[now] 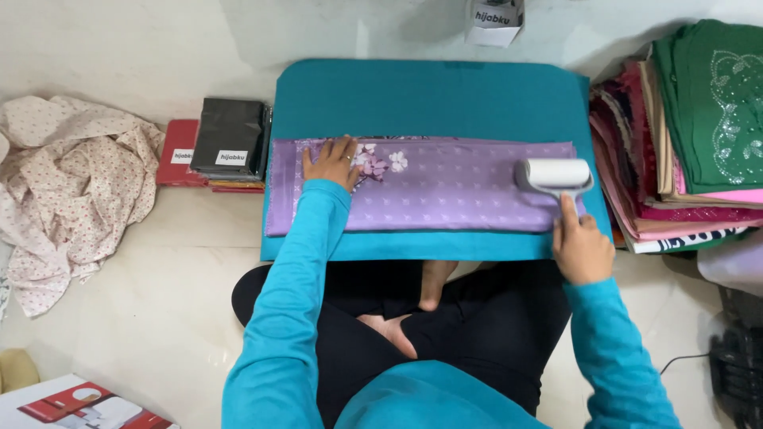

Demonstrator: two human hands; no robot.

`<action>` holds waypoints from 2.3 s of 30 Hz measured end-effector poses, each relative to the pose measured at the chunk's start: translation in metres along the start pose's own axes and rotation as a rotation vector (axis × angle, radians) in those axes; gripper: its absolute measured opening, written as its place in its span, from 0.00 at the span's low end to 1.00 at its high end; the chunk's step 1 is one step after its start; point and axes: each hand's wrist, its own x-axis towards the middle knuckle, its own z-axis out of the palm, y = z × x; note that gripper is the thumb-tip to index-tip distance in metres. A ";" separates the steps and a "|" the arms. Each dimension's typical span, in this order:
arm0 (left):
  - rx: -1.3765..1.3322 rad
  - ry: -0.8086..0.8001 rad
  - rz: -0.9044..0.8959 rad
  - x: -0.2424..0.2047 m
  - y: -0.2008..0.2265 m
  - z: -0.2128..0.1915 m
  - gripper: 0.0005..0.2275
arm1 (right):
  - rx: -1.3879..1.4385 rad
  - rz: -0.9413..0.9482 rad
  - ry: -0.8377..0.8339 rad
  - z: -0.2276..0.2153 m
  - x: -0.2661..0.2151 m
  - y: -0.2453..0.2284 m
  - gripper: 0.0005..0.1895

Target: Cleaning a purple patterned cloth with a lint roller and folding it

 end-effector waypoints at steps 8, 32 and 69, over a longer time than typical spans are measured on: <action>-0.051 -0.007 -0.015 -0.016 0.010 -0.039 0.25 | 0.134 -0.037 0.091 0.014 0.039 -0.002 0.28; 0.271 0.484 0.334 0.027 -0.078 -0.008 0.14 | -0.055 -0.064 0.625 -0.018 0.091 0.027 0.25; 0.064 0.573 0.188 0.023 -0.092 0.000 0.06 | 0.065 -0.444 0.909 -0.133 0.225 0.074 0.22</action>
